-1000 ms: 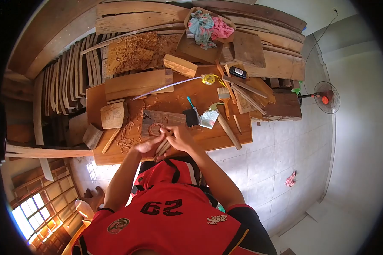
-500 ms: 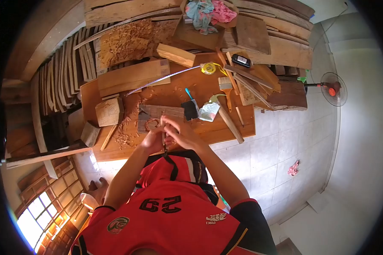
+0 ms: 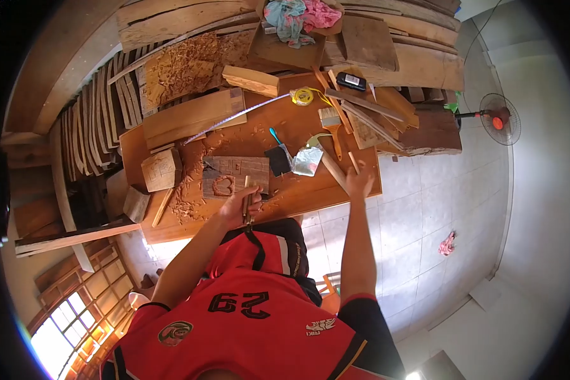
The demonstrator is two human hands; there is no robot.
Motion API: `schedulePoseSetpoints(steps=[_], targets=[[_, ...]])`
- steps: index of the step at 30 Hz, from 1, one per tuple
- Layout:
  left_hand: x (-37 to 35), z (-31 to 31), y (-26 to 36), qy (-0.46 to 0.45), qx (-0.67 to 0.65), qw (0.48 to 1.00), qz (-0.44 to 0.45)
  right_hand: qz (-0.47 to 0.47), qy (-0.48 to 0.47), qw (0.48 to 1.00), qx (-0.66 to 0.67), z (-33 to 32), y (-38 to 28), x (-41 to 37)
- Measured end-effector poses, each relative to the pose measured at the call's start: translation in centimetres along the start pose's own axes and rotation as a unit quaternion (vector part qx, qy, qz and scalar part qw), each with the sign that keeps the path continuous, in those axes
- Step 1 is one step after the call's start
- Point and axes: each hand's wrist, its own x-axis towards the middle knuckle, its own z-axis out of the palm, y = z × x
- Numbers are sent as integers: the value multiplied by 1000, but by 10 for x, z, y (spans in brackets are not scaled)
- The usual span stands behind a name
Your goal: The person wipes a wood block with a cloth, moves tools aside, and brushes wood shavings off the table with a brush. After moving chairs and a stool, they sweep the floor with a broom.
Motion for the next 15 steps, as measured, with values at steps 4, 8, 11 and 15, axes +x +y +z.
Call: schedulePoseSetpoints(steps=[4, 8, 11, 15], targets=[[2, 12, 1, 33, 4, 999, 5, 52, -59, 994, -75, 6, 43, 10], [2, 27, -1, 74, -5, 997, 22, 99, -82, 992, 15, 9, 57, 8], [3, 36, 4, 75, 37, 995, 53, 114, -127, 980, 102, -14, 19, 6], [14, 44, 5, 46, 112, 983, 138, 8, -278, 896, 346, -44, -70, -42]])
